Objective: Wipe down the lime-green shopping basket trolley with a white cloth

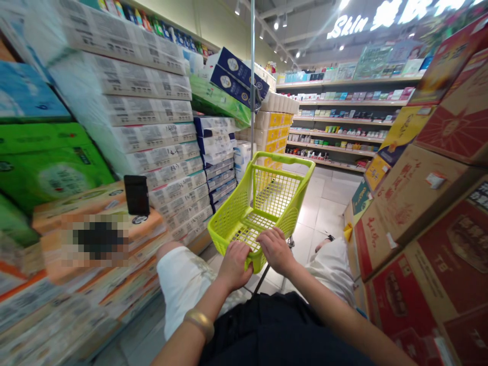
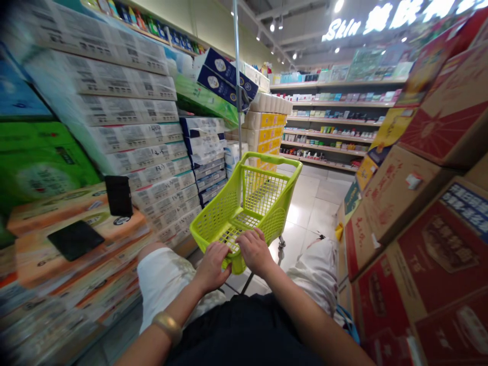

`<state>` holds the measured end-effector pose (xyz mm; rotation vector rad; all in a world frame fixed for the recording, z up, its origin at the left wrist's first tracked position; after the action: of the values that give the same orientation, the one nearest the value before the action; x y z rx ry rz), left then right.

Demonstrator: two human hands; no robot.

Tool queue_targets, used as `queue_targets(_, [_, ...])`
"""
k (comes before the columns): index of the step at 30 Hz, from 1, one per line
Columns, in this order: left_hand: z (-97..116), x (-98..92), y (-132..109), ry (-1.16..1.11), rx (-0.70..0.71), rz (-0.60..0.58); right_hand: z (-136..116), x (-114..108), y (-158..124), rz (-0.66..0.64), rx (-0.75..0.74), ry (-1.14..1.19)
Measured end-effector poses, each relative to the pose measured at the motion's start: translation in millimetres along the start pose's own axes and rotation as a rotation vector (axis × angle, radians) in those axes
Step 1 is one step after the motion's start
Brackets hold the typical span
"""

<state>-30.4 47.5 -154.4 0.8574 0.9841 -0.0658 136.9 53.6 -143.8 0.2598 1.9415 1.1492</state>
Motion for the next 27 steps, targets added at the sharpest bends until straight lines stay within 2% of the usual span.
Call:
queue_targets(3, [0.7, 1.1, 0.5, 0.004, -0.004, 0.003, 20.5, -3.2, 10.1, 0.070, 0.118, -0.066])
queue_targets(5, [1.0, 1.7, 0.6, 0.003, -0.006, 0.007, 18.5, -1.7, 9.1, 0.095, 0.151, -0.073])
queue_targets(10, [-0.1, 0.2, 0.0, 0.003, 0.011, -0.003, -18.9, 9.1, -8.9, -0.021, -0.011, 0.009])
queue_targets(13, [-0.9, -1.6, 0.0, -0.001, 0.007, -0.007, -17.2, 7.2, -7.3, -0.062, -0.056, 0.001])
queue_targets(17, [-0.1, -1.6, 0.6, -0.014, -0.019, -0.005, 10.6, -1.3, 8.1, 0.007, 0.090, -0.072])
queue_targets(20, [0.7, -0.4, 0.8, -0.021, -0.020, -0.001, 11.5, -0.3, 8.0, 0.058, 0.178, -0.093])
queue_targets(22, [0.3, 0.1, 0.7, -0.014, -0.018, -0.003, -2.0, 4.2, 0.6, 0.056, 0.151, -0.065])
queue_targets(25, [-0.4, -0.8, 0.3, -0.009, 0.009, -0.001, -23.1, 9.7, -10.3, 0.008, 0.026, -0.003])
queue_targets(27, [-0.4, -2.1, 0.1, -0.006, 0.017, 0.005, -24.4, 9.1, -10.6, -0.016, -0.031, 0.011])
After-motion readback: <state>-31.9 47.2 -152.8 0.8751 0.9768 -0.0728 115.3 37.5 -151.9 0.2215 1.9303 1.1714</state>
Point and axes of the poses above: each hand's wrist, its own y-axis towards the middle knuckle, its own x-axis out of the palm, z = x × y, the point moved 2 cm from there along y, towards the middle knuckle, and after that the axes turned 9 degrees about z, right-handed, at the moved point
